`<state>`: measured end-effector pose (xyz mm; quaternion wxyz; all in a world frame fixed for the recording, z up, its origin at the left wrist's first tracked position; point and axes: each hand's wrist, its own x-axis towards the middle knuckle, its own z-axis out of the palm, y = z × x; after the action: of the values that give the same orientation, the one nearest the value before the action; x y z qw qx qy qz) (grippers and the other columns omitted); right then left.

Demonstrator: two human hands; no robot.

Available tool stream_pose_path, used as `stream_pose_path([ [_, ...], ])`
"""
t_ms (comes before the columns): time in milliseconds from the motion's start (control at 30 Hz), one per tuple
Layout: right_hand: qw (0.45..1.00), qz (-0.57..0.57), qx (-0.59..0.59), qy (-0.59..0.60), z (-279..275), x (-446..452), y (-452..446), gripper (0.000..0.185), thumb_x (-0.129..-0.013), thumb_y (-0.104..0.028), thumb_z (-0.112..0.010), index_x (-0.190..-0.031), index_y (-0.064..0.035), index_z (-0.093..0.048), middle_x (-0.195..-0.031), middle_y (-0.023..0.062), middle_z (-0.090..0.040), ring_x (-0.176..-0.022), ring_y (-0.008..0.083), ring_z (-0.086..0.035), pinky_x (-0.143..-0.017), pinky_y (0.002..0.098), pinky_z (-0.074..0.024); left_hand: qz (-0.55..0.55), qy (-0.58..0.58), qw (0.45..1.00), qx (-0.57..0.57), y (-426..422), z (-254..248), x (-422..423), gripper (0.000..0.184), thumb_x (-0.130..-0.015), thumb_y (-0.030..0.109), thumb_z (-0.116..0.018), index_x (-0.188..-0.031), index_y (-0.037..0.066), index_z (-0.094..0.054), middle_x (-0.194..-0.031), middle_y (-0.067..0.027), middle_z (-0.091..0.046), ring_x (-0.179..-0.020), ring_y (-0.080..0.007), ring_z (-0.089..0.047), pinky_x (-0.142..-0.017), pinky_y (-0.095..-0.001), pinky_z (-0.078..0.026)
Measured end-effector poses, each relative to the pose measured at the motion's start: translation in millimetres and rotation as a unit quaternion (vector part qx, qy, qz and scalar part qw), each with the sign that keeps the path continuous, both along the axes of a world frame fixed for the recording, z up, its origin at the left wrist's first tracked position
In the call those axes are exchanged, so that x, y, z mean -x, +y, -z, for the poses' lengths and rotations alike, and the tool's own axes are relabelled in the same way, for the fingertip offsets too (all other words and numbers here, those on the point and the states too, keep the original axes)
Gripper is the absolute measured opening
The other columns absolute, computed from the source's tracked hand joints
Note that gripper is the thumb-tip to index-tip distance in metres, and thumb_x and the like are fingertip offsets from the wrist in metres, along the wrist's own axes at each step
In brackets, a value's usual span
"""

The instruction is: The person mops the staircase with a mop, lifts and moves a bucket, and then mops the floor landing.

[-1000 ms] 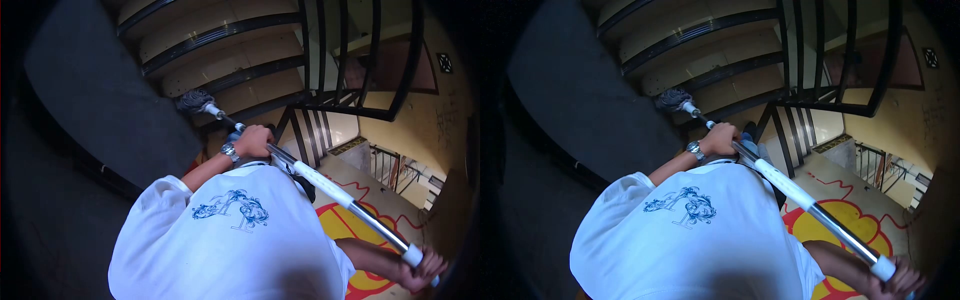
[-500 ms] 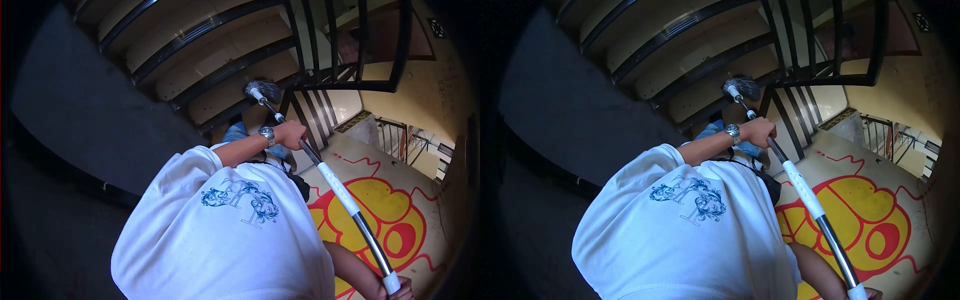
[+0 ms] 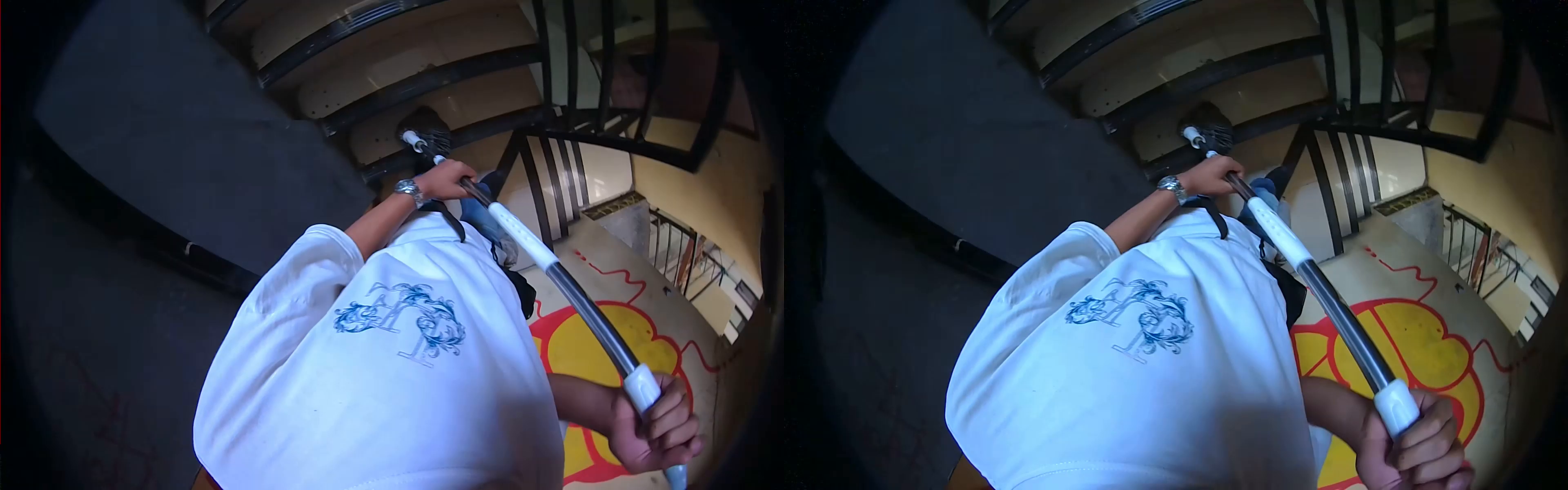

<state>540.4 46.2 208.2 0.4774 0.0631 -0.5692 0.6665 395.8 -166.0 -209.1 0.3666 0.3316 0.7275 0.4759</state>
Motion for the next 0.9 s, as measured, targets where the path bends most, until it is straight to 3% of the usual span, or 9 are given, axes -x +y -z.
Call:
stream_pose_path([
  [100,0.998,-0.060,0.028,0.010,0,11,6,0.017,-0.094,-0.022,-0.059,-0.087,-0.0071,-0.055,-0.056,-0.0074,-0.038,-0.041,0.0014,-0.034,-0.045,0.0184,-0.0301,-0.037,0.042,0.997,-0.062,3,11,-5,0.026,-0.075,0.027,-0.070,-0.080,0.002,-0.063,-0.072,-0.0191,-0.061,-0.072,-0.0376,-0.061,-0.065,-0.0435,-0.046],
  [167,0.993,-0.107,0.015,0.038,5,14,17,0.017,-0.094,-0.018,-0.060,-0.084,-0.0085,-0.051,-0.054,-0.0070,-0.037,-0.040,0.0006,-0.038,-0.043,0.0168,-0.0317,-0.036,0.036,0.998,-0.028,9,-7,-5,0.026,-0.078,0.025,-0.069,-0.083,0.000,-0.063,-0.076,-0.0197,-0.061,-0.075,-0.0380,-0.061,-0.067,-0.0433,-0.046],
  [233,0.999,-0.047,0.004,0.018,14,4,38,0.023,-0.091,-0.025,-0.066,-0.098,-0.0063,-0.054,-0.058,-0.0069,-0.040,-0.041,0.0009,-0.038,-0.043,0.0171,-0.0314,-0.025,0.052,0.998,-0.018,18,-17,-7,0.026,-0.079,0.024,-0.068,-0.086,0.000,-0.063,-0.082,-0.0198,-0.063,-0.080,-0.0371,-0.061,-0.070,-0.0432,-0.046],
  [300,0.991,-0.129,0.017,0.008,23,-8,67,0.028,-0.097,-0.033,-0.059,-0.105,-0.0062,-0.053,-0.063,-0.0050,-0.040,-0.045,0.0026,-0.038,-0.047,0.0186,-0.0315,-0.023,0.035,0.999,0.007,29,-23,-11,0.027,-0.080,0.024,-0.068,-0.089,0.000,-0.063,-0.086,-0.0198,-0.063,-0.083,-0.0367,-0.061,-0.072,-0.0432,-0.046],
  [333,0.990,-0.137,0.005,-0.003,28,-12,72,0.028,-0.100,-0.033,-0.055,-0.107,-0.0062,-0.052,-0.064,-0.0045,-0.040,-0.046,0.0034,-0.037,-0.048,0.0197,-0.0312,-0.008,0.051,0.998,0.029,33,-24,-11,0.025,-0.077,0.014,-0.062,-0.095,-0.003,-0.061,-0.086,-0.0208,-0.063,-0.085,-0.0373,-0.062,-0.078,-0.0415,-0.048],
  [467,0.987,-0.158,-0.012,-0.027,43,-33,108,0.023,-0.105,-0.029,-0.043,-0.112,-0.0077,-0.049,-0.065,-0.0025,-0.038,-0.048,0.0063,-0.035,-0.050,0.0231,-0.0305,0.005,0.101,0.991,0.089,65,-3,-21,0.024,-0.075,0.011,-0.059,-0.093,-0.005,-0.064,-0.086,-0.0247,-0.065,-0.080,-0.0365,-0.063,-0.072,-0.0422,-0.047],
  [633,0.996,-0.088,0.017,-0.014,61,-63,129,0.018,-0.104,-0.024,-0.044,-0.110,-0.0080,-0.047,-0.064,-0.0009,-0.037,-0.047,0.0077,-0.035,-0.048,0.0244,-0.0301,0.006,0.086,0.995,0.042,100,-13,-44,0.024,-0.070,0.008,-0.058,-0.089,-0.003,-0.065,-0.075,-0.0223,-0.061,-0.073,-0.0350,-0.062,-0.067,-0.0414,-0.047],
  [700,0.996,-0.063,0.064,-0.021,64,-72,133,0.014,-0.100,-0.022,-0.050,-0.103,-0.0078,-0.053,-0.064,-0.0011,-0.038,-0.050,0.0078,-0.036,-0.051,0.0237,-0.0307,-0.007,0.138,0.990,0.041,110,-17,-55,0.018,-0.078,0.015,-0.066,-0.088,0.000,-0.068,-0.075,-0.0196,-0.065,-0.069,-0.0341,-0.064,-0.063,-0.0395,-0.047],
  [900,0.995,-0.051,0.082,-0.013,75,-97,163,0.015,-0.100,-0.021,-0.050,-0.102,-0.0077,-0.044,-0.062,0.0009,-0.038,-0.047,0.0099,-0.036,-0.048,0.0251,-0.0305,-0.040,0.092,0.990,0.102,147,-54,-80,0.030,-0.086,0.028,-0.069,-0.084,-0.002,-0.067,-0.070,-0.0207,-0.063,-0.064,-0.0376,-0.061,-0.058,-0.0393,-0.045],
])
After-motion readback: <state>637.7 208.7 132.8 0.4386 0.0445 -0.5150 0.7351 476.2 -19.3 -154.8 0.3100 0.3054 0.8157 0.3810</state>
